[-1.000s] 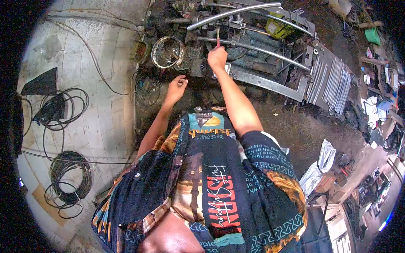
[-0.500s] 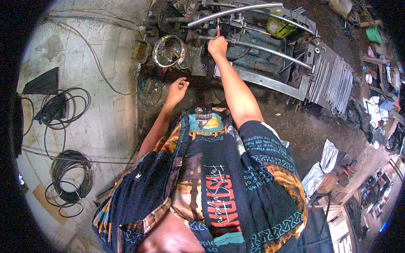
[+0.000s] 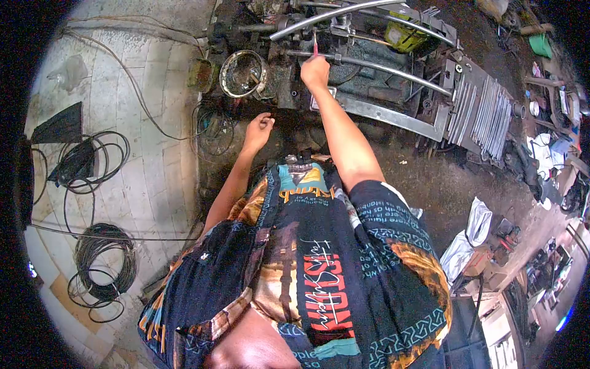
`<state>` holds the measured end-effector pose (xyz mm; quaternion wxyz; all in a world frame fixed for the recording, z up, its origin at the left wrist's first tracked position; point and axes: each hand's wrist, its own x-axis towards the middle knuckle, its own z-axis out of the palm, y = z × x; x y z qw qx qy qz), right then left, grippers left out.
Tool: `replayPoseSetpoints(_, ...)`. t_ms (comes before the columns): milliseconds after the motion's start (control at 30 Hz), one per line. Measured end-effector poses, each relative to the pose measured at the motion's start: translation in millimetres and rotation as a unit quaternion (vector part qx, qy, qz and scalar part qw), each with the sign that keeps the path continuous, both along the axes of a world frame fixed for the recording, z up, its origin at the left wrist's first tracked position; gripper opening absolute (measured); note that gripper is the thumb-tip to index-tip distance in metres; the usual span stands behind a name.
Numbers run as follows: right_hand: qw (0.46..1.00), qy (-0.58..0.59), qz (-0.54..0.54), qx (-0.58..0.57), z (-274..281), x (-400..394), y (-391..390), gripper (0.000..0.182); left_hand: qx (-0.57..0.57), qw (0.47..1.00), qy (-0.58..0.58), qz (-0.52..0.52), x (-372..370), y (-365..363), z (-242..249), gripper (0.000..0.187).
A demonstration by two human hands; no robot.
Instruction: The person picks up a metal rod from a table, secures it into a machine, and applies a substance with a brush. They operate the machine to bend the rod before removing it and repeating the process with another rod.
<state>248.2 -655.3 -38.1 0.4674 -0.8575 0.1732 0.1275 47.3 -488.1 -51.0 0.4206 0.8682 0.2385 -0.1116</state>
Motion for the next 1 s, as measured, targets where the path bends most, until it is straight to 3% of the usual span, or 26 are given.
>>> replayPoseSetpoints(67, 1.0, 0.018, -0.019, 0.004, 2, 9, 3, 0.033, 0.006, 1.0, 0.001, -0.004, 3, -2, 5, 0.038)
replayPoseSetpoints(267, 0.997, 0.034, 0.062, -0.03, -6, -6, -8, 0.04, 0.015, 1.0, -0.007, 0.006, 0, 3, 5, 0.038)
replayPoseSetpoints(433, 1.0, 0.015, -0.008, -0.024, -4, -1, -3, 0.042, -0.006, 1.0, -0.007, 0.02, -9, 8, -3, 0.037)
replayPoseSetpoints(600, 1.0, 0.027, -0.011, -0.009, 3, 23, 6, 0.032, -0.006, 1.0, 0.006, 0.018, -5, 3, 4, 0.037)
replayPoseSetpoints(800, 0.997, 0.062, 0.049, -0.02, -12, -7, -4, 0.04, -0.028, 0.999, 0.014, 0.037, -5, 7, -2, 0.038)
replayPoseSetpoints(1000, 0.998, 0.053, 0.003, -0.019, 4, -6, 1, 0.042, -0.018, 0.999, 0.022, 0.03, 4, 1, 7, 0.039)
